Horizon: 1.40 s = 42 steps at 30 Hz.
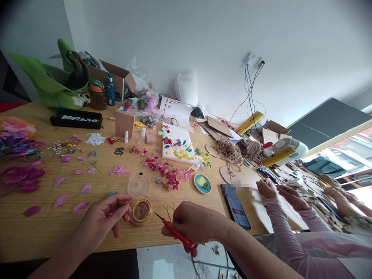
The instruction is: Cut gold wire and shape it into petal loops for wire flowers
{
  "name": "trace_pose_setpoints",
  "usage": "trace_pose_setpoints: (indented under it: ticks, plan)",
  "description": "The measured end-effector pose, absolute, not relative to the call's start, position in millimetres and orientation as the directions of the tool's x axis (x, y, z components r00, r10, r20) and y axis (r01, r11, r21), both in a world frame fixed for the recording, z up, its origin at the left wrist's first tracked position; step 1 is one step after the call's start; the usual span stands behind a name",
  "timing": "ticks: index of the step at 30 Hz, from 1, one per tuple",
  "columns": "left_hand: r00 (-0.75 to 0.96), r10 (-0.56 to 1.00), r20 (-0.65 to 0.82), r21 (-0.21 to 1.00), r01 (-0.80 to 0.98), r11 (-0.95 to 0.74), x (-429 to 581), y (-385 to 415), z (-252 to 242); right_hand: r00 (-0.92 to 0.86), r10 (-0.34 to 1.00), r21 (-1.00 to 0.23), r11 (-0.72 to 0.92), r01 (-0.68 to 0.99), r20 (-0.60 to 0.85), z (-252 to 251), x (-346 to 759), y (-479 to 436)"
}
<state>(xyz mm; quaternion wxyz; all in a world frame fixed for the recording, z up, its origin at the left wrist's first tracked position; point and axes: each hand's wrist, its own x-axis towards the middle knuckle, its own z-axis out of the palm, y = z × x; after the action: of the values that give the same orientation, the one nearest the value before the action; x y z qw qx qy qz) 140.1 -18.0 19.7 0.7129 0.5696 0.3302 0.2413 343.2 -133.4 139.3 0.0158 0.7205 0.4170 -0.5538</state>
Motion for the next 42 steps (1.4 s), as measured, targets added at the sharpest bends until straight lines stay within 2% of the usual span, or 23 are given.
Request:
trace_pose_setpoints:
  ticks: [3,7,12,17,28,31,36,39,42]
  plan:
    - [0.655,0.73,-0.195,0.97,0.021,0.241,138,-17,23,0.146,0.66,-0.504,-0.68,0.533,-0.737,141,344,-144]
    - [0.675,0.711,-0.2,0.971,0.038,0.237,136,-22,34,0.332,0.804,-0.684,-0.595,0.423,-0.494,139,331,-154]
    - [0.721,0.659,-0.215,0.968,0.069,0.24,136,-35,47,0.46,0.83,-0.809,-0.488,0.327,-0.315,128,307,-160]
    - [0.743,0.626,-0.235,0.967,0.115,0.226,136,-44,50,0.453,0.829,-0.891,-0.431,0.144,-0.328,112,298,-166]
    - [0.766,0.611,-0.199,0.977,0.106,0.187,141,-64,29,0.501,0.788,-0.92,-0.388,-0.047,-0.358,90,291,-195]
    - [0.757,0.625,-0.193,0.979,0.104,0.177,139,-66,27,0.589,0.731,-0.92,-0.389,-0.055,-0.344,87,304,-210]
    - [0.713,0.666,-0.218,0.974,0.121,0.19,135,-70,37,0.796,0.556,-0.93,-0.368,-0.02,-0.237,80,343,-236]
    - [0.711,0.661,-0.24,0.97,0.143,0.198,133,-71,38,0.833,0.504,-0.934,-0.355,-0.041,-0.228,69,364,-246]
    - [0.713,0.658,-0.242,0.969,0.149,0.195,132,-69,33,0.818,0.51,-0.917,-0.395,-0.053,-0.267,56,378,-251]
